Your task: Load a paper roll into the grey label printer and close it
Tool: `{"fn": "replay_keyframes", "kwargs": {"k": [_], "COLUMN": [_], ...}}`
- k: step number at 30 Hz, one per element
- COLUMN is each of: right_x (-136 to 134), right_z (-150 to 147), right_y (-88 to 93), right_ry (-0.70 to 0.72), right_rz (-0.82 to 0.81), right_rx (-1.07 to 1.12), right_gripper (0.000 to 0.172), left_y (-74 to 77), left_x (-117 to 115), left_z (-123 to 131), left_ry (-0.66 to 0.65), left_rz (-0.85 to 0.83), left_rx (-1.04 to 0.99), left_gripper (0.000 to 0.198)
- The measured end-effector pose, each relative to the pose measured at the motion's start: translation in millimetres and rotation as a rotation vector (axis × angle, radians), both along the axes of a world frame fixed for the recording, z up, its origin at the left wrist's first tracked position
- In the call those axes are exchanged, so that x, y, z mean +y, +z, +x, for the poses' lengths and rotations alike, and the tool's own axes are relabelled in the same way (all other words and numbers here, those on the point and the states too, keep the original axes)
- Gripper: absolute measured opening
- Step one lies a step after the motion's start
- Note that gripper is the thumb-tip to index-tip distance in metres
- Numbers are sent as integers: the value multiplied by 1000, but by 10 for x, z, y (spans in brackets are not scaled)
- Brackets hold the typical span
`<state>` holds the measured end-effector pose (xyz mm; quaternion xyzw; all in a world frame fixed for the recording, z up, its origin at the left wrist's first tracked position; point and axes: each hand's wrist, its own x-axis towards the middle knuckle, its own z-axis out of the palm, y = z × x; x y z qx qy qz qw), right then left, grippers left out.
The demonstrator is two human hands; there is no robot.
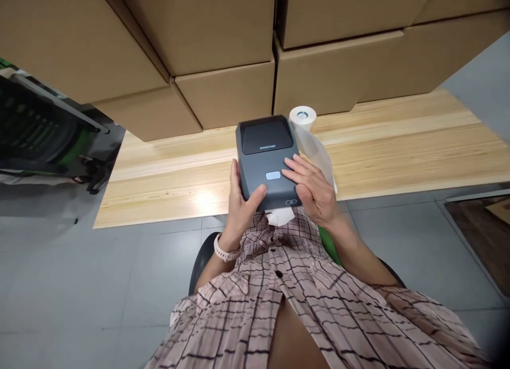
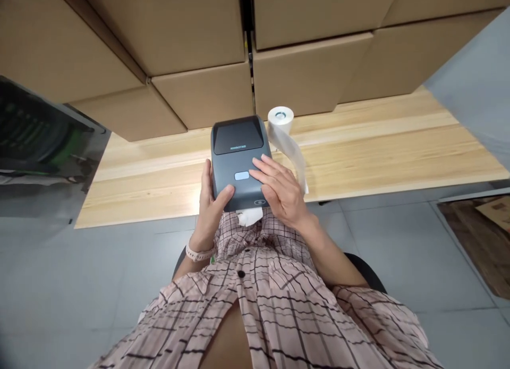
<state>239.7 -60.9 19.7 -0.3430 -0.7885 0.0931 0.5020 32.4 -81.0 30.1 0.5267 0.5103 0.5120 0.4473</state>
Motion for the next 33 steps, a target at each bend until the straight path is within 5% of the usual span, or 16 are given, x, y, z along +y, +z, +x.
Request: {"fn": "replay_keyframes", "kwargs": {"k": [8,10,12,13,18,21,25,30,33], "right_x": [-14,-11,-7,-5,13,16,6,-5,11], "right_z": [-42,-58,-74,-81,-83,-70,-74,-84,-87], "right_y": [-43,-53,-61,-65,-74,-65,-11,120,206], "right_ry": [2,3,-4,-12,-32,-37,-64,-147,-197], "right_rz": [-1,-7,-9,-7,12,-6,-26,46,70], "right_rx": [76,91,103,107,108,77,39,-154,-292], "right_gripper": [45,44,43,43,41,41,40,39,34], "left_y": [-157,-255,-337,-356,-185,-91,-151,-223,-239], "left_x": [-118,-291,-478,-552,-558,-445,-435,-471,-483], "left_z": [-32,-66,-90,-94,64,240,324,84,-129], "left_ry": [37,171,418,399,-363,-366,-267,-332,-271], "left_rz": [91,114,156,123,-506,-613,-445,-189,-140], "left_rx": [8,19,-9,-37,-315,-395,-215,192,210], "left_gripper": [88,77,40,33,61,63,57,52,56]}}
